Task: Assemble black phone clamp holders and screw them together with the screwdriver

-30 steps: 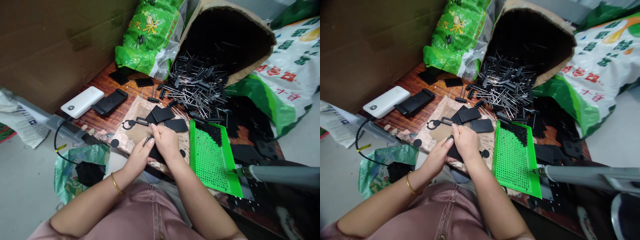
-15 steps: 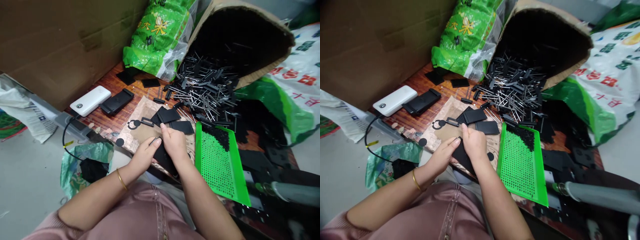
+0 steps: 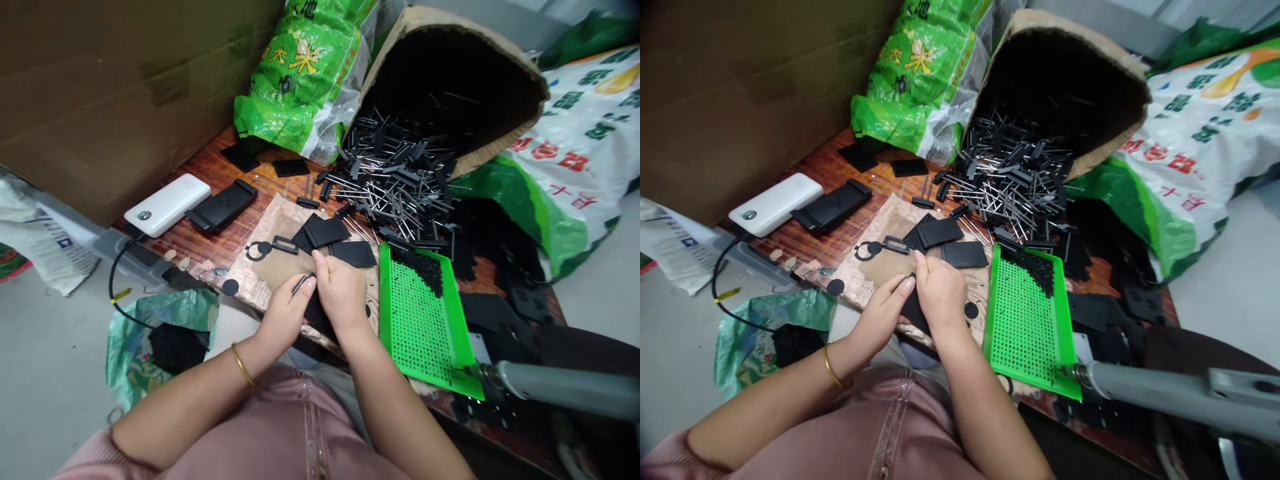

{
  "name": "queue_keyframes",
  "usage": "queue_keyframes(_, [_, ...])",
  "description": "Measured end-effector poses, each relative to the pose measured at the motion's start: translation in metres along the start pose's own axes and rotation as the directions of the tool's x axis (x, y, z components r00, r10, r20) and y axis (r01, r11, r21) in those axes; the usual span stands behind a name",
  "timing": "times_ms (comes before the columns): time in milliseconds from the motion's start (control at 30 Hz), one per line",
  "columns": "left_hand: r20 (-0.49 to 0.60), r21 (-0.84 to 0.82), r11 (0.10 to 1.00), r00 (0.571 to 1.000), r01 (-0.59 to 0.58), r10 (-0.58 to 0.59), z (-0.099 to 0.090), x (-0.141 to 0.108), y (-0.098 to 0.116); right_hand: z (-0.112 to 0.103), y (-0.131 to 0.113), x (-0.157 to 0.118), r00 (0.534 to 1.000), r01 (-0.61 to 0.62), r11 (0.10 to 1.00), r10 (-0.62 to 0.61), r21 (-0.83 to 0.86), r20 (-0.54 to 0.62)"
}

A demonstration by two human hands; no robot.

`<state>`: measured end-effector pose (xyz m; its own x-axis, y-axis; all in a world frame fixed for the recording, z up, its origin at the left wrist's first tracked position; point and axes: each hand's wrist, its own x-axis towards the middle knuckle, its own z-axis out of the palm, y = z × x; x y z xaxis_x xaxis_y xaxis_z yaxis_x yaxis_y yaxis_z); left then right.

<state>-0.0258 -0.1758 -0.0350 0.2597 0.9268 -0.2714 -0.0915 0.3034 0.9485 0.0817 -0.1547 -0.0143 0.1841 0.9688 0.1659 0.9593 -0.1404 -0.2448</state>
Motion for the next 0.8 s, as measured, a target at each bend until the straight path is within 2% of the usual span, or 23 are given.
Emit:
queue_keyframes(67, [-0.008,0.0,1.0,1.0,0.007,-0.007,0.002,0.0,-0.001,0.001,0.0,0.001,1.0,-0.014,1.0,0.014,-0.014,-0.009])
queue_keyframes(233, [0.055,-0.051,0.99,0.991,0.128,-0.125,0.002,0.002,-0.003,0.001,0.007,0.007,0.996,-0.047,0.999,0.045,0.027,0.072])
queue_keyframes(433, [0.099,-0.094,0.981,0.982,0.169,-0.16,0.0,0.003,0.001,0.0,0.011,0.009,0.993,-0.057,0.997,0.05,0.061,0.111])
queue_keyframes(667, [0.131,-0.133,0.973,0.977,0.187,-0.17,-0.001,0.001,0.002,-0.003,0.012,0.007,0.992,-0.069,0.994,0.059,0.09,0.111])
queue_keyframes(800, [0.053,-0.017,0.996,0.995,0.084,-0.084,0.003,-0.001,0.002,-0.004,0.009,0.003,0.997,-0.054,0.995,0.049,0.087,0.064])
